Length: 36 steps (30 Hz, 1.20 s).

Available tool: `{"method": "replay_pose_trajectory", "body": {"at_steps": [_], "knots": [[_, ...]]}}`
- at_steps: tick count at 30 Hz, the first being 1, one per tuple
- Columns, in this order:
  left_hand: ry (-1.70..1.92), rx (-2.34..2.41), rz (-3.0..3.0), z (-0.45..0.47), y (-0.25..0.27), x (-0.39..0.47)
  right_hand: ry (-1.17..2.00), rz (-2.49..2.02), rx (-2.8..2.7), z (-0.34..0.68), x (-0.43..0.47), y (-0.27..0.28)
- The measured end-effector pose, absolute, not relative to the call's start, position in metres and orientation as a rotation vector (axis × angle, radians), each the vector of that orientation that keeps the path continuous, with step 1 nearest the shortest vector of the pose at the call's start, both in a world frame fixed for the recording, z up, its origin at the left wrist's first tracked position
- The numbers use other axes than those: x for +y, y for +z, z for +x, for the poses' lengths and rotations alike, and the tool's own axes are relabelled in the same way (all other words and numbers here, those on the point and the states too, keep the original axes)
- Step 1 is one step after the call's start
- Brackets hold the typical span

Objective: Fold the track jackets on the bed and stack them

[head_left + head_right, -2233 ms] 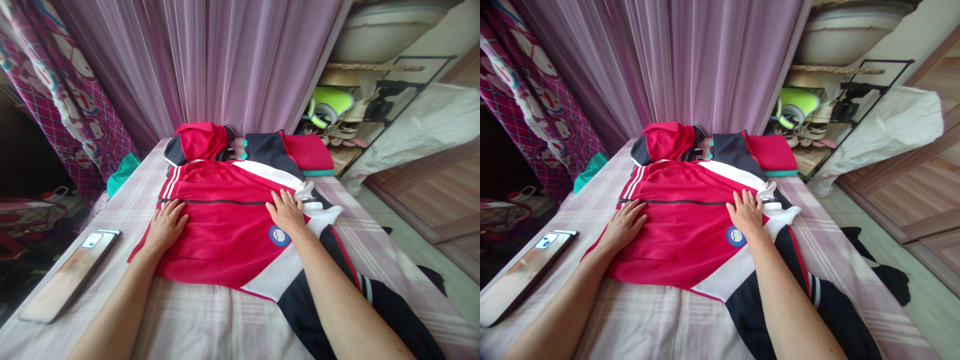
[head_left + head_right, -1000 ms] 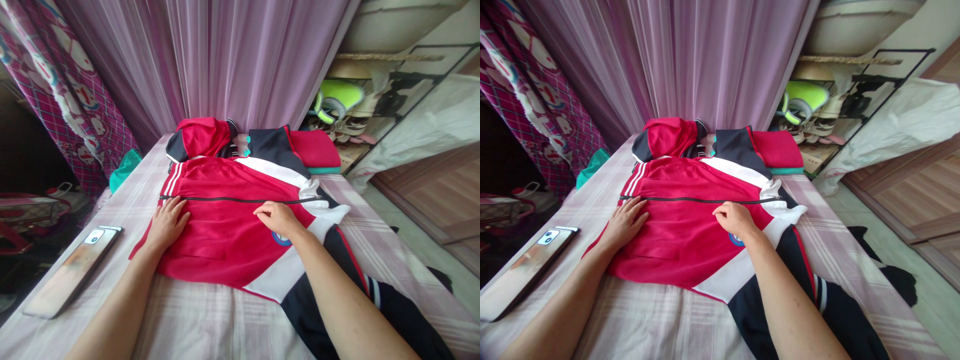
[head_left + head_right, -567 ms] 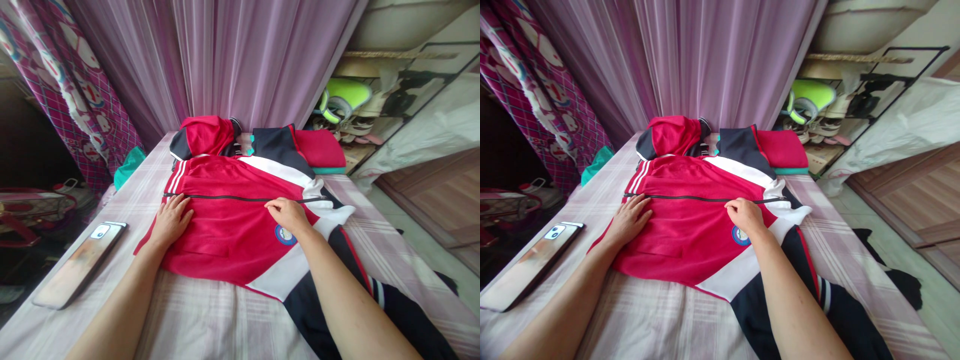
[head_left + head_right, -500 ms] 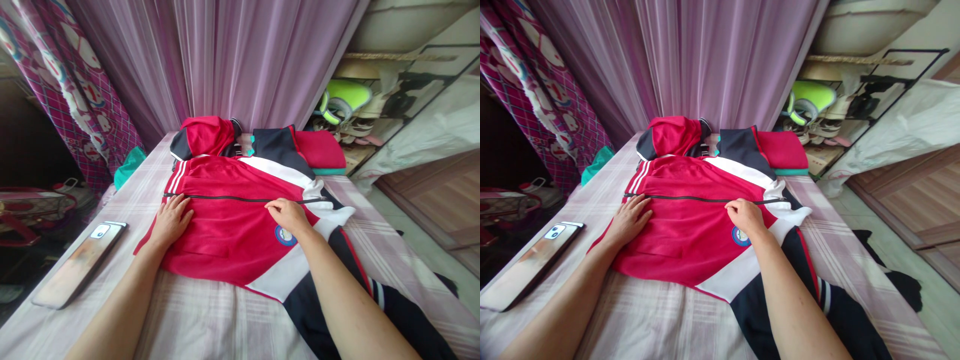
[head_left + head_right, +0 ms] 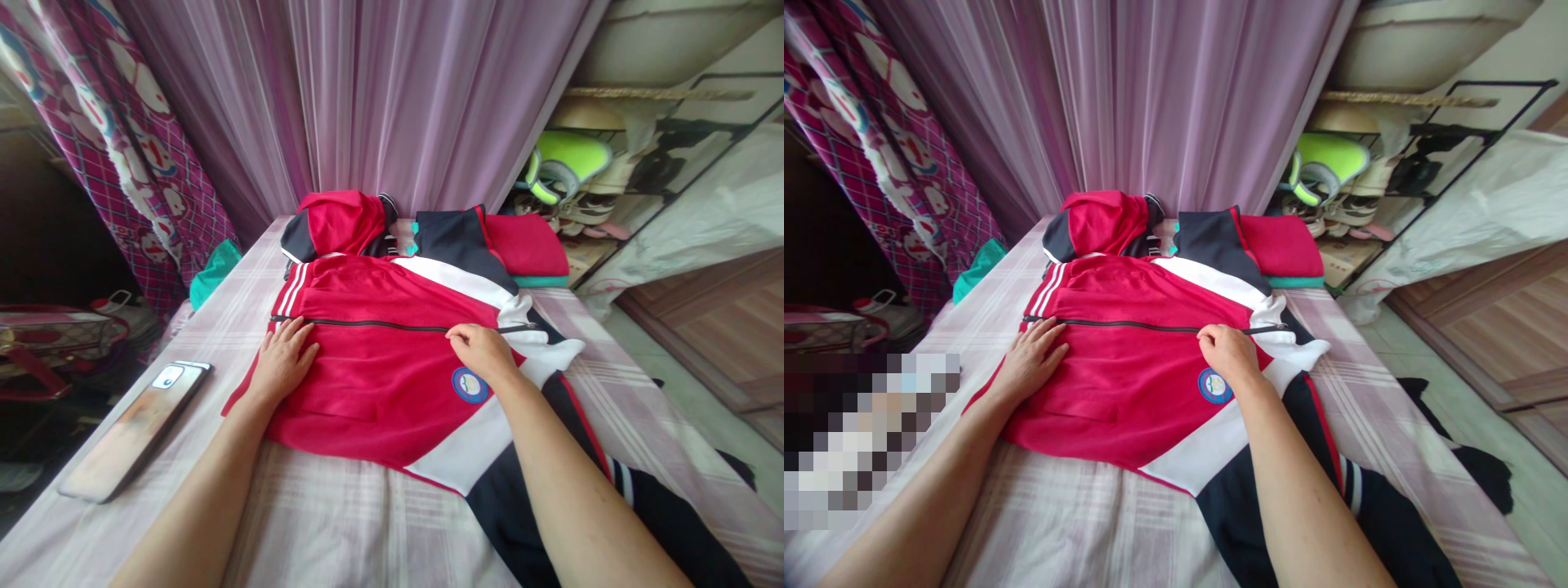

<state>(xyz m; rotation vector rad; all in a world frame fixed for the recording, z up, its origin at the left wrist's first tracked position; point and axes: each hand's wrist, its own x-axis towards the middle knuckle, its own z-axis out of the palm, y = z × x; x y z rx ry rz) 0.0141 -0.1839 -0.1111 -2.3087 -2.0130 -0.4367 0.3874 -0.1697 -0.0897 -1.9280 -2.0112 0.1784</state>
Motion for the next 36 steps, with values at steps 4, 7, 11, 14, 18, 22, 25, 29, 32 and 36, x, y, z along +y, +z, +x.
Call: {"method": "replay_pose_trajectory", "body": {"at_steps": [4,7,11,14,18,22,25,29,32,36], "knots": [[-0.441,-2.022,-2.307,0.015,-0.110,-0.184,0.180,-1.964,-2.025,0.393,-0.169,-0.088],[-0.438,-2.025,-2.316,0.014,-0.110,-0.184,0.188,-1.986,-2.022,0.396,-0.168,-0.088],[-0.433,-2.031,-2.314,0.014,-0.110,-0.184,0.235,-2.011,-2.013,0.399,-0.168,-0.086],[-0.429,-2.042,-2.310,0.015,-0.108,-0.184,0.250,-1.998,-1.971,0.399,-0.169,-0.085],[-0.414,-2.051,-2.310,0.016,-0.108,-0.184,0.264,-1.896,-1.963,0.394,-0.170,-0.088],[-0.420,-2.039,-2.306,0.015,-0.109,-0.184,0.199,-1.856,-2.043,0.391,-0.171,-0.090],[-0.426,-2.042,-2.304,0.015,-0.109,-0.184,0.157,-1.911,-2.050,0.393,-0.171,-0.089],[-0.421,-2.043,-2.324,0.015,-0.109,-0.184,0.107,-1.973,-1.987,0.395,-0.171,-0.088],[-0.430,-2.044,-2.317,0.014,-0.109,-0.184,0.114,-1.914,-2.017,0.393,-0.171,-0.089],[-0.426,-2.038,-2.317,0.015,-0.109,-0.184,0.103,-1.906,-2.024,0.392,-0.171,-0.087]]}}
